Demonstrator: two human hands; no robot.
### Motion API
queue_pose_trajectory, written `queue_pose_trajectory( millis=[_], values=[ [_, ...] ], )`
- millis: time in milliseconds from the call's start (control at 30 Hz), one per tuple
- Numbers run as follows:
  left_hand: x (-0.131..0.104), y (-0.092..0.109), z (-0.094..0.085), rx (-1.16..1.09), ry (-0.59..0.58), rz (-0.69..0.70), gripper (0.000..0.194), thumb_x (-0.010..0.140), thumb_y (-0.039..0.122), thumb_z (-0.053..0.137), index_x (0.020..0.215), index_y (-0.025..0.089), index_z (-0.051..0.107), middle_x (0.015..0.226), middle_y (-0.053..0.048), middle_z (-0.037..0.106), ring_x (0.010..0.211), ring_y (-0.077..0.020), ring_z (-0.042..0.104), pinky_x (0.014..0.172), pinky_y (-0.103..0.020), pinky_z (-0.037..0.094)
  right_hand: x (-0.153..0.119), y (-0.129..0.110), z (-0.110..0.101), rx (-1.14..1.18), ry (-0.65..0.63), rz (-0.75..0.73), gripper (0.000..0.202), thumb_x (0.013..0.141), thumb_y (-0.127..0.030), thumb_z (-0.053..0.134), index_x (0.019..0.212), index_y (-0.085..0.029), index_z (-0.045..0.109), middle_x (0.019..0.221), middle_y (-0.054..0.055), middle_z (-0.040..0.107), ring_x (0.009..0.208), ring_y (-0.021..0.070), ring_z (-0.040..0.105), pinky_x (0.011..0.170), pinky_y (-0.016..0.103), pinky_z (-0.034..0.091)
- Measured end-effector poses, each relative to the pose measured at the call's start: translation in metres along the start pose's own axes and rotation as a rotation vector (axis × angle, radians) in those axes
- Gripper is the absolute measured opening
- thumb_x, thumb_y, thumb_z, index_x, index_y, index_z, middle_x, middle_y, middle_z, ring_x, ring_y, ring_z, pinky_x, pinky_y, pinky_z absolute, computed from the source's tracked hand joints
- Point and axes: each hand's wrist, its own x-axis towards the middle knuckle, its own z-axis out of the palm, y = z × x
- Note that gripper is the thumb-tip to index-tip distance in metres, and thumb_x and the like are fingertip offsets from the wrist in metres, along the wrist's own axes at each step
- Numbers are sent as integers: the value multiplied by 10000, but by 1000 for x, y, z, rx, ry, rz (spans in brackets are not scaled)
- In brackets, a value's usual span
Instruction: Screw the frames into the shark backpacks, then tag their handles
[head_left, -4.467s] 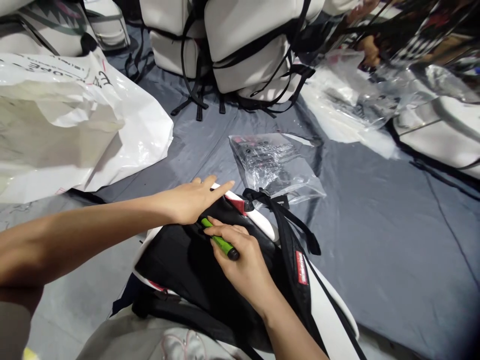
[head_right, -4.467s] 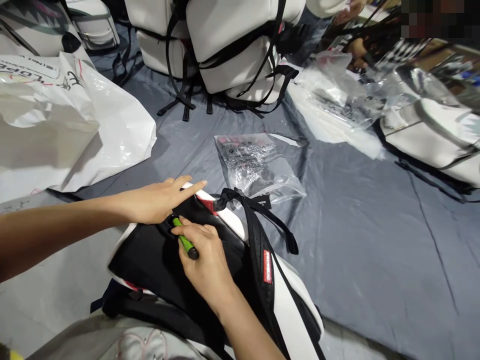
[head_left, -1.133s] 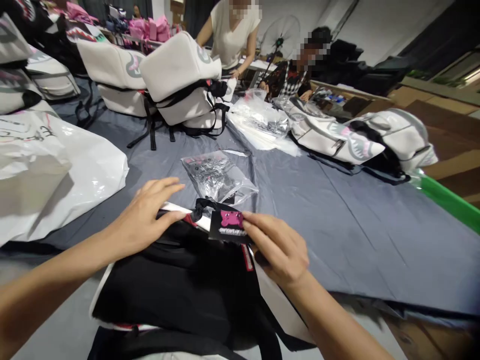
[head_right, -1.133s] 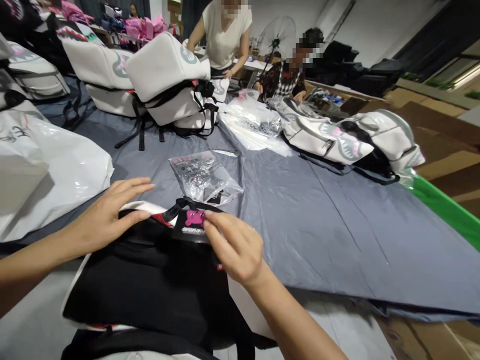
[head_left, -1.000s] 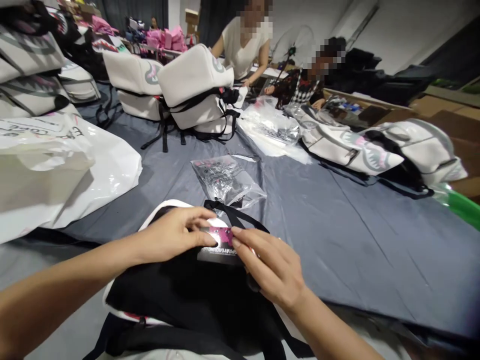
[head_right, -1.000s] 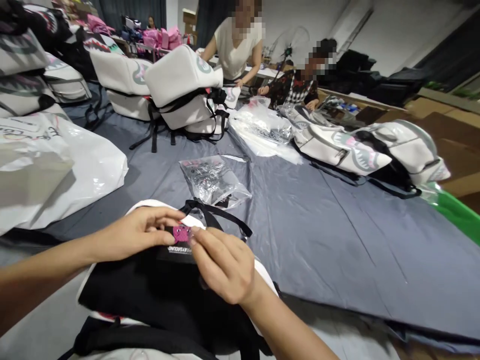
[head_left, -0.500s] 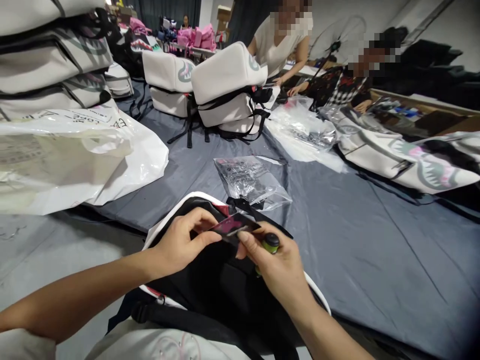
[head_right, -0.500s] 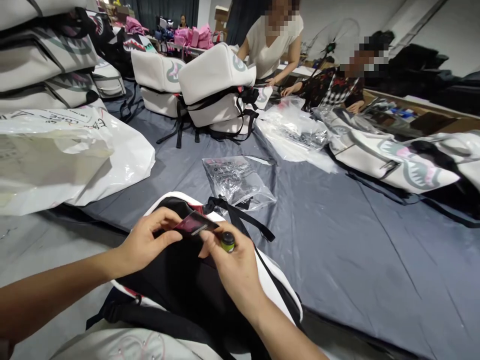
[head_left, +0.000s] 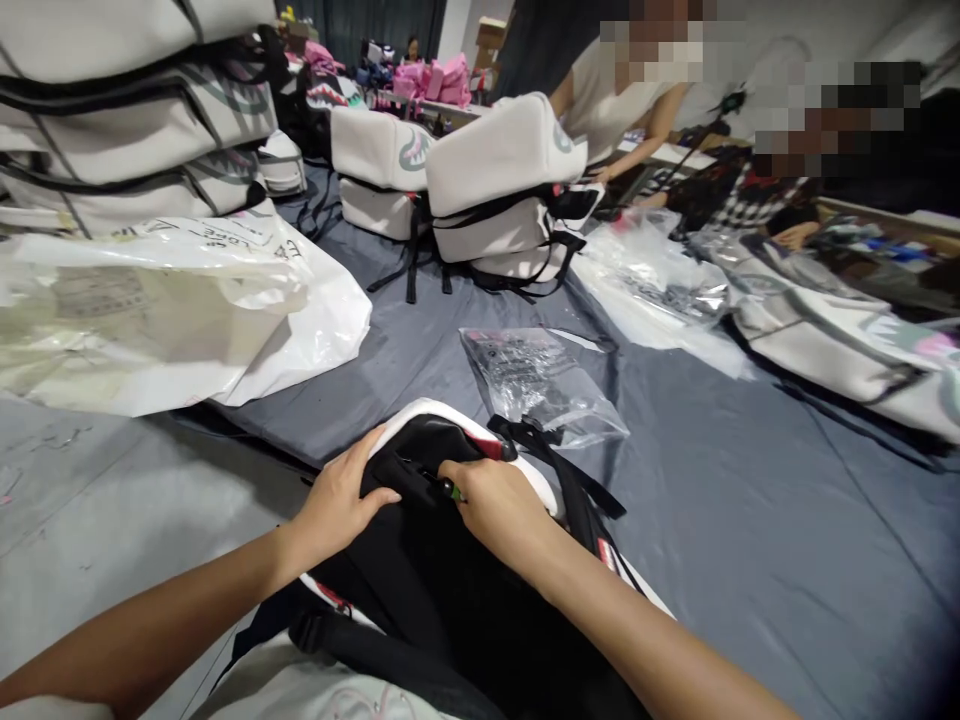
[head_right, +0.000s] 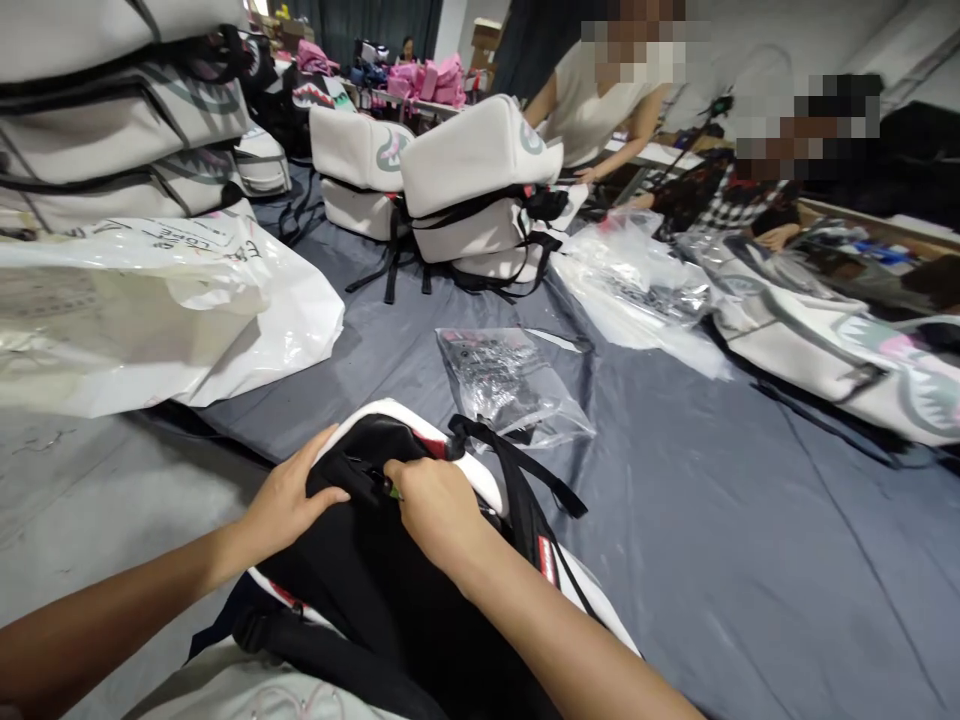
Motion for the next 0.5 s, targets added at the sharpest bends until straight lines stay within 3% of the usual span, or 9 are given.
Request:
queue_pose_trajectory(
  millis=[200,367,500],
  values=[
    [4,-5,1,-37,7,-2,712,899,367,646,1507,236,299,1531,-121,460,1409,-261,458,1189,-474,377,4,-3,-1,-101,-84,-53,337,821,16,501,961,-203,715,905,75,762,790,231,737,575,277,347],
    [3,-6,3,-100,-20,-24,761,851,307,685,1510,263,307,1544,-93,451,1411,-256,455,1207,-471,353,21,-13,-4,54,78,-64,358,869,-44,527,1137,-226,678,1026,54,754,897,211,734,674,254,443],
    [4,-6,1,-168,-15,-42,789,806,245,697,1505,284,333,1541,-50,461,1417,-236,446,1223,-429,336,37,-24,-6,46,135,-202,322,826,1,490,915,-221,705,891,29,765,853,203,736,685,248,479]
  ],
)
